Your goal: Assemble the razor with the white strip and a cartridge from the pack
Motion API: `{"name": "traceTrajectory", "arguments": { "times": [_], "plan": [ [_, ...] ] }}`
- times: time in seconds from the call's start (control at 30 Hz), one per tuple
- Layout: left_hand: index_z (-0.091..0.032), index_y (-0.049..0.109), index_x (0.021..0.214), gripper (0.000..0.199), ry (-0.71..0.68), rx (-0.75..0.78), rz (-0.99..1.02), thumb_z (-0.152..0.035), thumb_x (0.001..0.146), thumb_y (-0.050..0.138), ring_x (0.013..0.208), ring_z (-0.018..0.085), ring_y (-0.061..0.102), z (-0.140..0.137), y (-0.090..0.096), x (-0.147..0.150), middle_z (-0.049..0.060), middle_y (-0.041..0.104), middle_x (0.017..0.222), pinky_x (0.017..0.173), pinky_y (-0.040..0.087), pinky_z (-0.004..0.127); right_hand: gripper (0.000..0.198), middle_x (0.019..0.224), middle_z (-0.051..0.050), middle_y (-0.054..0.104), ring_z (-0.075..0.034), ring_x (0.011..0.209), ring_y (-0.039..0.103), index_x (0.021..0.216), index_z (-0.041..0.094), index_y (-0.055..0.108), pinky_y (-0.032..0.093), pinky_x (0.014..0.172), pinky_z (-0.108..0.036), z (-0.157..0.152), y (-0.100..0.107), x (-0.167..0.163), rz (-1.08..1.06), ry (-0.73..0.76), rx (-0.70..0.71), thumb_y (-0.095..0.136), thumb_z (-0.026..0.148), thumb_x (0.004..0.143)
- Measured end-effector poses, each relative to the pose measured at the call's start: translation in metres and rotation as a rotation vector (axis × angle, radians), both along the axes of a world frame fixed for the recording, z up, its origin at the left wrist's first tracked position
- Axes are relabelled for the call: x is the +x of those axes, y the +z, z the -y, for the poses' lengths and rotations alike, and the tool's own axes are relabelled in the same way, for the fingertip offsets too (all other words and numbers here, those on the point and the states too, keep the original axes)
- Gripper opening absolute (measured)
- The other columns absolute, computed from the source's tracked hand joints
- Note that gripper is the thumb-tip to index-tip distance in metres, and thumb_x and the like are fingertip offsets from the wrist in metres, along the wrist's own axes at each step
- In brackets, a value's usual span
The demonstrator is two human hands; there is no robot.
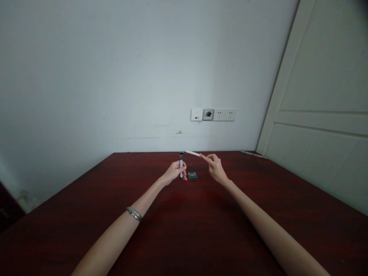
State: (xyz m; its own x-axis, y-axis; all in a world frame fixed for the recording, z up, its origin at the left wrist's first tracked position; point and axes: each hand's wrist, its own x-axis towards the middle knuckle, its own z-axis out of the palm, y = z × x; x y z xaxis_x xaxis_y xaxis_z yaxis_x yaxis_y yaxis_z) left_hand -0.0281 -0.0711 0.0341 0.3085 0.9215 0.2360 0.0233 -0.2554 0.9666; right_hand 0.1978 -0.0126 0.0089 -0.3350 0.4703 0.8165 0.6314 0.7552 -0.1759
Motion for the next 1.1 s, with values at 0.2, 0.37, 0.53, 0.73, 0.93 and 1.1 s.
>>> {"name": "traceTrajectory", "arguments": {
  "times": [0.2,0.37,0.53,0.73,0.93,1.1],
  "plan": [
    [-0.014,0.045,0.082,0.015,-0.044,-0.035,-0.055,-0.025,0.078,0.054,0.045,0.014,0.061,0.002,-0.003,0.001,-0.002,0.056,0.054,0.045,0.042,0.020,0.056,0.096,-0.007,0.046,-0.019,0.090,0.046,0.130,0.033,0.043,0.036,0.082,-0.035,0.008,0.007,-0.008,0.008,0.003,0.035,0.031,0.005,0.084],
    [-0.013,0.045,0.082,0.014,-0.051,-0.033,-0.056,-0.025,0.078,0.053,0.045,0.014,0.061,0.002,-0.001,0.001,-0.002,0.057,0.053,0.044,0.041,0.019,0.059,0.096,-0.007,0.045,-0.019,0.090,0.046,0.132,0.035,0.041,0.035,0.081,-0.036,0.005,0.003,-0.004,0.068,0.005,0.037,0.032,0.004,0.083],
    [-0.014,0.045,0.083,0.018,-0.030,-0.045,-0.055,-0.028,0.078,0.054,0.045,0.015,0.061,-0.001,-0.002,-0.001,-0.002,0.056,0.052,0.045,0.042,0.020,0.062,0.098,-0.007,0.044,-0.018,0.089,0.045,0.132,0.035,0.040,0.035,0.082,-0.036,0.002,0.002,0.004,0.060,-0.030,0.052,0.031,0.001,0.081],
    [-0.014,0.045,0.083,0.017,-0.058,-0.021,-0.094,-0.028,0.078,0.054,0.046,0.015,0.062,-0.001,-0.003,0.001,-0.002,0.057,0.053,0.044,0.041,0.019,0.062,0.098,-0.007,0.045,-0.018,0.090,0.045,0.133,0.035,0.038,0.035,0.081,-0.035,0.009,0.008,-0.007,0.132,-0.017,0.080,0.032,0.001,0.082],
    [-0.014,0.044,0.083,0.017,-0.039,-0.003,-0.075,-0.027,0.078,0.053,0.046,0.015,0.062,-0.002,-0.001,-0.002,-0.002,0.057,0.052,0.045,0.042,0.020,0.065,0.101,-0.008,0.045,-0.019,0.088,0.044,0.132,0.035,0.041,0.038,0.081,-0.036,0.000,-0.002,0.015,0.164,-0.064,0.088,0.032,-0.001,0.079],
    [-0.014,0.044,0.083,0.014,-0.018,-0.001,-0.087,-0.024,0.079,0.052,0.047,0.014,0.061,-0.006,-0.007,-0.003,-0.002,0.057,0.055,0.048,0.043,0.021,0.056,0.099,-0.009,0.045,-0.018,0.088,0.048,0.135,0.028,0.036,0.041,0.082,-0.035,0.003,0.004,0.008,0.014,0.005,0.012,0.031,0.007,0.084]
  ]
}}
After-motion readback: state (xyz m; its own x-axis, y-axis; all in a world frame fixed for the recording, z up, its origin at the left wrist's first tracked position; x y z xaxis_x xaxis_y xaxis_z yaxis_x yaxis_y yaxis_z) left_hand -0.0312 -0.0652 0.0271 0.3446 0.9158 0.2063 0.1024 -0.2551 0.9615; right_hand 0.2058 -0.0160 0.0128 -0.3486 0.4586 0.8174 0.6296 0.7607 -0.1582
